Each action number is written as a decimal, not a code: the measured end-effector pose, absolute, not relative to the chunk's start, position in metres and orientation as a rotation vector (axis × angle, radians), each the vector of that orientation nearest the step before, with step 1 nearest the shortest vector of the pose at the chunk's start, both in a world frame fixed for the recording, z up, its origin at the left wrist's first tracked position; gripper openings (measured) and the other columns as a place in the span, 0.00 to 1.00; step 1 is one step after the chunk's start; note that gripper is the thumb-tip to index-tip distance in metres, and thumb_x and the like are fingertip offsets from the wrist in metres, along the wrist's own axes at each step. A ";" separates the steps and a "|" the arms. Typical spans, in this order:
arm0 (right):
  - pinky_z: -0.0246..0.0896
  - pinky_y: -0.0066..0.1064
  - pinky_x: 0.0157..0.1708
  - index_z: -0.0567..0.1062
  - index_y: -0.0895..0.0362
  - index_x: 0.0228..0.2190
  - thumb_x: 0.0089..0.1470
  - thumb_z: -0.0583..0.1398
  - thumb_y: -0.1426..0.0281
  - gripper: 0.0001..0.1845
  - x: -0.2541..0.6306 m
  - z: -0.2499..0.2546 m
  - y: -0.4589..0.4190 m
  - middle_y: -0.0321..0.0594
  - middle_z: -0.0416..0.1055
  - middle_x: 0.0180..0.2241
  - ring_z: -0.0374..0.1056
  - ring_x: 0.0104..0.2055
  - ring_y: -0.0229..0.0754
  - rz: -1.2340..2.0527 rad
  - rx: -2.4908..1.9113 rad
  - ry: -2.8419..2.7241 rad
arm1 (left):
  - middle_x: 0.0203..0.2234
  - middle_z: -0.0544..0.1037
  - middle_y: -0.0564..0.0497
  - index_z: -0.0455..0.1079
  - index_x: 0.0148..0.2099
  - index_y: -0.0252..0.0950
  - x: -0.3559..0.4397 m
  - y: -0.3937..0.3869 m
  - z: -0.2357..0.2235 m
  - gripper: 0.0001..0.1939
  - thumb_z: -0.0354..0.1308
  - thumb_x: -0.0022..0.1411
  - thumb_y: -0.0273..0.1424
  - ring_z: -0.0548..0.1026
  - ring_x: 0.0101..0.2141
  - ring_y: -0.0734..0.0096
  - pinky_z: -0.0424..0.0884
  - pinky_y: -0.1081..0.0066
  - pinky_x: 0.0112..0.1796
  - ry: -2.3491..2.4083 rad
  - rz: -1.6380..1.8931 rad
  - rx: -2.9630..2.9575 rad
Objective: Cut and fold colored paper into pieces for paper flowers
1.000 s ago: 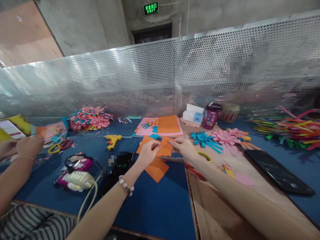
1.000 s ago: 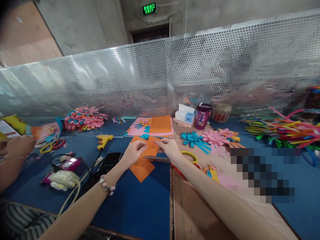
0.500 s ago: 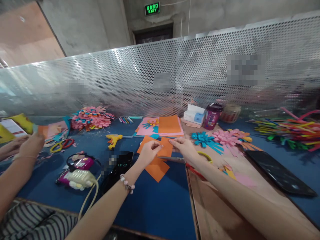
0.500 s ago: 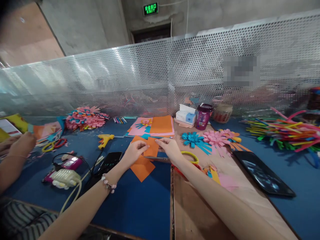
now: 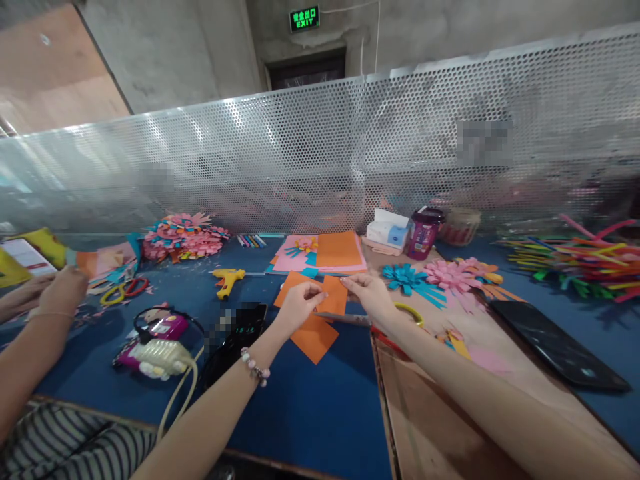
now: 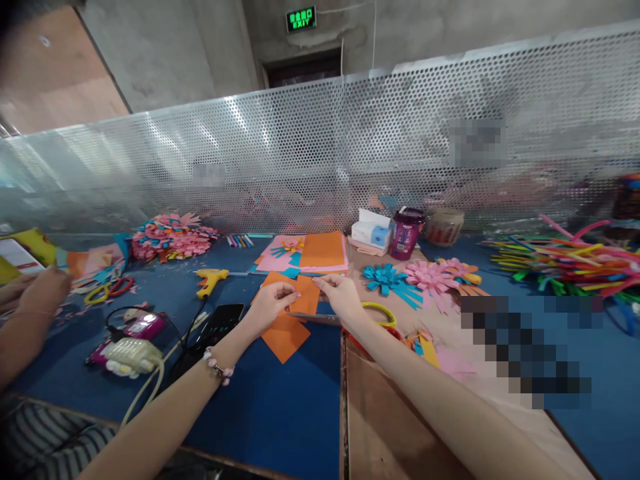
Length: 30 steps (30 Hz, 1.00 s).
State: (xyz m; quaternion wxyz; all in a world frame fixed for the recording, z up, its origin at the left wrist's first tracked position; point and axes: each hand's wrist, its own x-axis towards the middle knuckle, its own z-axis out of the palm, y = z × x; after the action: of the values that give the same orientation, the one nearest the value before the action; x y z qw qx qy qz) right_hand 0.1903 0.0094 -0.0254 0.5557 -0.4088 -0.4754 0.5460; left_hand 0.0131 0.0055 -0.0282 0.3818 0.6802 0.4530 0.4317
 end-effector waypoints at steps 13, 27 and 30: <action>0.68 0.33 0.30 0.71 0.59 0.25 0.43 0.62 0.59 0.15 0.194 -0.024 0.010 0.39 0.73 0.25 0.70 0.28 0.41 1.135 -1.100 -1.384 | 0.27 0.75 0.49 0.72 0.34 0.32 0.011 0.002 -0.025 0.13 0.56 0.54 0.38 0.72 0.27 0.73 0.68 0.75 0.27 1.109 1.031 1.741; 0.60 0.41 0.45 0.66 0.58 0.41 0.48 0.61 0.60 0.20 0.169 -0.038 -0.016 0.48 0.66 0.41 0.62 0.46 0.48 0.160 -1.109 -1.845 | 0.25 0.75 0.51 0.71 0.31 0.33 0.015 -0.002 -0.024 0.11 0.61 0.49 0.36 0.73 0.27 0.72 0.73 0.71 0.30 1.093 1.236 1.396; 0.63 0.38 0.42 0.66 0.57 0.44 0.48 0.61 0.61 0.22 0.168 -0.039 -0.015 0.46 0.67 0.43 0.64 0.44 0.44 0.497 -1.086 -1.796 | 0.25 0.75 0.51 0.71 0.30 0.33 0.016 -0.003 -0.022 0.09 0.62 0.49 0.34 0.74 0.27 0.72 0.72 0.71 0.32 1.060 1.212 1.397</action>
State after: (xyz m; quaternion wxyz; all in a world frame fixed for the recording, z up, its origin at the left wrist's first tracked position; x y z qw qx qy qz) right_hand 0.1675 -0.0148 -0.0392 0.4727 -0.4439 -0.7337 0.2029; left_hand 0.0159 -0.0027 -0.0224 0.4839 0.5734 0.4353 0.4976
